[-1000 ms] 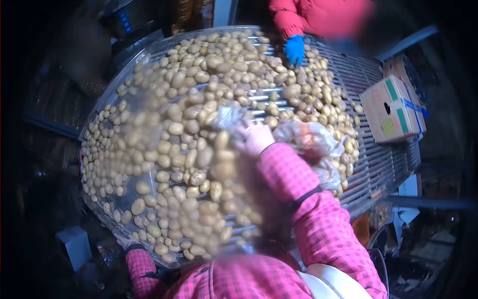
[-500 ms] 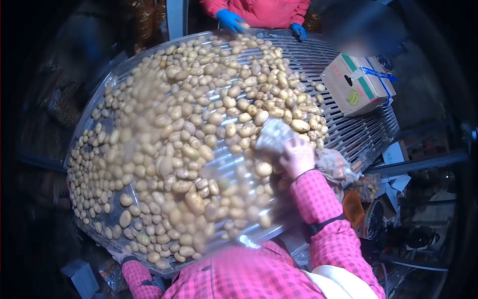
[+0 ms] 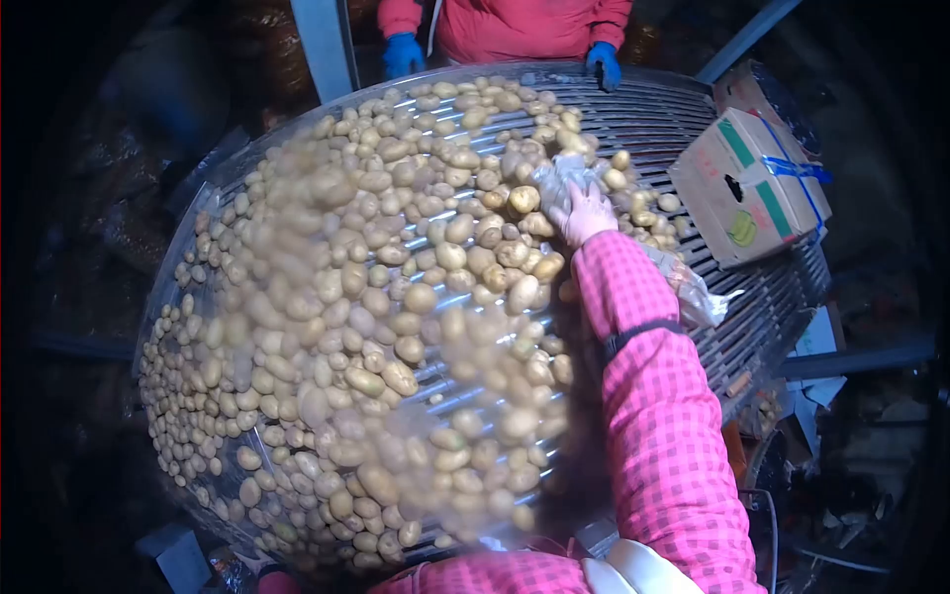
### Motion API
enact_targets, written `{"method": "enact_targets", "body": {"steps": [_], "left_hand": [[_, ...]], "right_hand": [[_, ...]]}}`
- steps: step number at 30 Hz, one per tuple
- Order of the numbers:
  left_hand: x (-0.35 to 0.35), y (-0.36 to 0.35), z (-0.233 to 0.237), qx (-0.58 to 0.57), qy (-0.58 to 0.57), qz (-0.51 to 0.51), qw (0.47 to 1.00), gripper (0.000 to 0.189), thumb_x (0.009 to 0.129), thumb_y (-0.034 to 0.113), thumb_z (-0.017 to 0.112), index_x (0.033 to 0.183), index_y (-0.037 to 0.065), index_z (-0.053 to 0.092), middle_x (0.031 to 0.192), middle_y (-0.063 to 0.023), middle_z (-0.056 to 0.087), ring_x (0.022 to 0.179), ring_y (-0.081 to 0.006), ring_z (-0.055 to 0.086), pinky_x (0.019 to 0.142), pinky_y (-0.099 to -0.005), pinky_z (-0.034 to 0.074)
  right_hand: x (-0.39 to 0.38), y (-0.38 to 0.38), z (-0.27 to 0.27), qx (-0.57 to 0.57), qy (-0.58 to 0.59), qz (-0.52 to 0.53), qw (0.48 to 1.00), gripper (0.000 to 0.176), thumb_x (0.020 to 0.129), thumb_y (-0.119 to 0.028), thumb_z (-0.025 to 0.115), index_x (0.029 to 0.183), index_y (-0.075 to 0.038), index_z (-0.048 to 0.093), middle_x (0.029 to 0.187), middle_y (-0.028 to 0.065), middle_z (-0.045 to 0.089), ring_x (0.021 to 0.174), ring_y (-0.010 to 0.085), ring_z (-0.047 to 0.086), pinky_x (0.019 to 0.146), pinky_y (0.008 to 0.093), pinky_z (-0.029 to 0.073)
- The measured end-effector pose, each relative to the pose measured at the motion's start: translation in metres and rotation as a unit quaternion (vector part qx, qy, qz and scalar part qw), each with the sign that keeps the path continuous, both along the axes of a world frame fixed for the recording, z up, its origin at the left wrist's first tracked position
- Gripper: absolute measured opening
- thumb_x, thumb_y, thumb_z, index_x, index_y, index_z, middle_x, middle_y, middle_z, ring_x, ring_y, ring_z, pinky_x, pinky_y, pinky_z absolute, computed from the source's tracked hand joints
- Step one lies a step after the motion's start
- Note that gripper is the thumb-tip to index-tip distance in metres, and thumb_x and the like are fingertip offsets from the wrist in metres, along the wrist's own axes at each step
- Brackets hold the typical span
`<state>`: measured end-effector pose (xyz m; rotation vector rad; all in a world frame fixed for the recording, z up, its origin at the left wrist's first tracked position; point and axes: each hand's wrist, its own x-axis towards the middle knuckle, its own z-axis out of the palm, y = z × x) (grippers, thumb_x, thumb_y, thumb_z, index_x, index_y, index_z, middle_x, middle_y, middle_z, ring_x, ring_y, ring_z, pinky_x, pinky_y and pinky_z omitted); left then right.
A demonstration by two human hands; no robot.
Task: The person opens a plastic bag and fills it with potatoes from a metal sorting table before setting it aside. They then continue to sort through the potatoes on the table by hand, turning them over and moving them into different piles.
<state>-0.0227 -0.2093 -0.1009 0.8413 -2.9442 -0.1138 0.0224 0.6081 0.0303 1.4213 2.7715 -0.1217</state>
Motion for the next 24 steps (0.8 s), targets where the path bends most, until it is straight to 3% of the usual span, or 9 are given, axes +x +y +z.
{"method": "enact_targets", "body": {"steps": [5, 7, 9, 11, 15, 17, 19, 22, 24], "left_hand": [[0.007, -0.013, -0.010, -0.018, 0.013, -0.007, 1.000, 0.068, 0.080, 0.022, 0.056, 0.136, 0.013, 0.018, 0.121, -0.0229, 0.038, 0.112, -0.0358, 0.041, 0.092, -0.0420, 0.038], [0.005, -0.012, -0.008, -0.016, 0.010, -0.006, 1.000, 0.068, 0.080, 0.022, 0.056, 0.136, 0.013, 0.018, 0.122, -0.0228, 0.038, 0.112, -0.0357, 0.041, 0.092, -0.0421, 0.038], [0.006, 0.011, 0.010, 0.009, -0.010, 0.002, 1.000, 0.067, 0.081, 0.026, 0.055, 0.136, 0.013, 0.019, 0.122, -0.0222, 0.037, 0.112, -0.0351, 0.040, 0.092, -0.0424, 0.038], [0.005, 0.020, 0.016, 0.032, -0.028, 0.008, 0.999, 0.067, 0.081, 0.030, 0.055, 0.136, 0.014, 0.019, 0.123, -0.0217, 0.037, 0.113, -0.0345, 0.040, 0.092, -0.0428, 0.038], [0.000, 0.032, 0.024, 0.020, -0.022, 0.025, 0.999, 0.066, 0.081, 0.030, 0.056, 0.135, 0.013, 0.022, 0.120, -0.0227, 0.041, 0.108, -0.0351, 0.044, 0.091, -0.0428, 0.037], [0.000, 0.046, 0.035, 0.061, -0.054, 0.066, 0.994, 0.066, 0.082, 0.028, 0.054, 0.136, 0.014, 0.020, 0.123, -0.0224, 0.038, 0.110, -0.0349, 0.043, 0.093, -0.0422, 0.036], [-0.003, 0.034, 0.021, 0.040, -0.051, 0.052, 0.997, 0.064, 0.083, 0.024, 0.052, 0.136, 0.015, 0.017, 0.127, -0.0221, 0.035, 0.111, -0.0350, 0.042, 0.094, -0.0416, 0.036], [-0.005, 0.006, -0.014, -0.010, 0.054, -0.011, 0.998, 0.062, 0.083, 0.021, 0.051, 0.136, 0.015, 0.019, 0.121, -0.0221, 0.038, 0.108, -0.0353, 0.045, 0.089, -0.0442, 0.041], [-0.008, 0.014, -0.004, 0.031, 0.008, 0.027, 0.999, 0.062, 0.084, 0.022, 0.051, 0.136, 0.016, 0.018, 0.122, -0.0219, 0.037, 0.108, -0.0350, 0.044, 0.089, -0.0443, 0.041]], "right_hand": [[-0.048, 0.009, -0.008, 0.030, 0.009, -0.023, 0.999, 0.060, 0.075, -0.050, 0.050, 0.130, -0.028, 0.035, 0.134, 0.0120, 0.031, 0.118, 0.0361, 0.035, 0.094, 0.0509, 0.031], [-0.055, 0.004, -0.028, 0.019, 0.051, 0.118, 0.991, 0.052, 0.076, -0.045, 0.050, 0.124, -0.027, 0.042, 0.128, 0.0112, 0.039, 0.114, 0.0335, 0.040, 0.092, 0.0494, 0.033], [-0.042, -0.048, -0.021, -0.022, 0.060, 0.172, 0.983, 0.044, 0.076, -0.039, 0.049, 0.117, -0.025, 0.048, 0.122, 0.0104, 0.044, 0.111, 0.0298, 0.043, 0.089, 0.0491, 0.036], [-0.027, -0.082, -0.018, -0.083, 0.020, 0.286, 0.955, 0.039, 0.076, -0.037, 0.048, 0.113, -0.025, 0.051, 0.120, 0.0080, 0.046, 0.109, 0.0264, 0.044, 0.086, 0.0482, 0.038], [0.034, -0.175, -0.009, -0.027, 0.046, 0.352, 0.934, 0.036, 0.075, -0.040, 0.053, 0.108, -0.026, 0.055, 0.121, 0.0037, 0.045, 0.109, 0.0249, 0.044, 0.083, 0.0451, 0.039], [0.061, -0.197, -0.008, -0.074, 0.053, 0.368, 0.925, 0.040, 0.073, -0.040, 0.056, 0.110, -0.025, 0.054, 0.122, 0.0029, 0.043, 0.109, 0.0251, 0.042, 0.085, 0.0466, 0.037], [0.089, -0.214, 0.003, -0.010, 0.046, 0.386, 0.921, 0.044, 0.071, -0.035, 0.060, 0.112, -0.022, 0.052, 0.123, 0.0038, 0.042, 0.111, 0.0256, 0.040, 0.087, 0.0455, 0.035], [0.136, -0.214, 0.014, -0.036, 0.021, 0.332, 0.942, 0.044, 0.068, -0.030, 0.062, 0.110, -0.020, 0.053, 0.123, 0.0043, 0.043, 0.113, 0.0238, 0.040, 0.088, 0.0444, 0.034], [0.166, -0.200, 0.016, -0.035, -0.024, 0.284, 0.958, 0.043, 0.067, -0.026, 0.061, 0.109, -0.019, 0.053, 0.121, 0.0046, 0.044, 0.113, 0.0223, 0.040, 0.087, 0.0431, 0.034]]}}
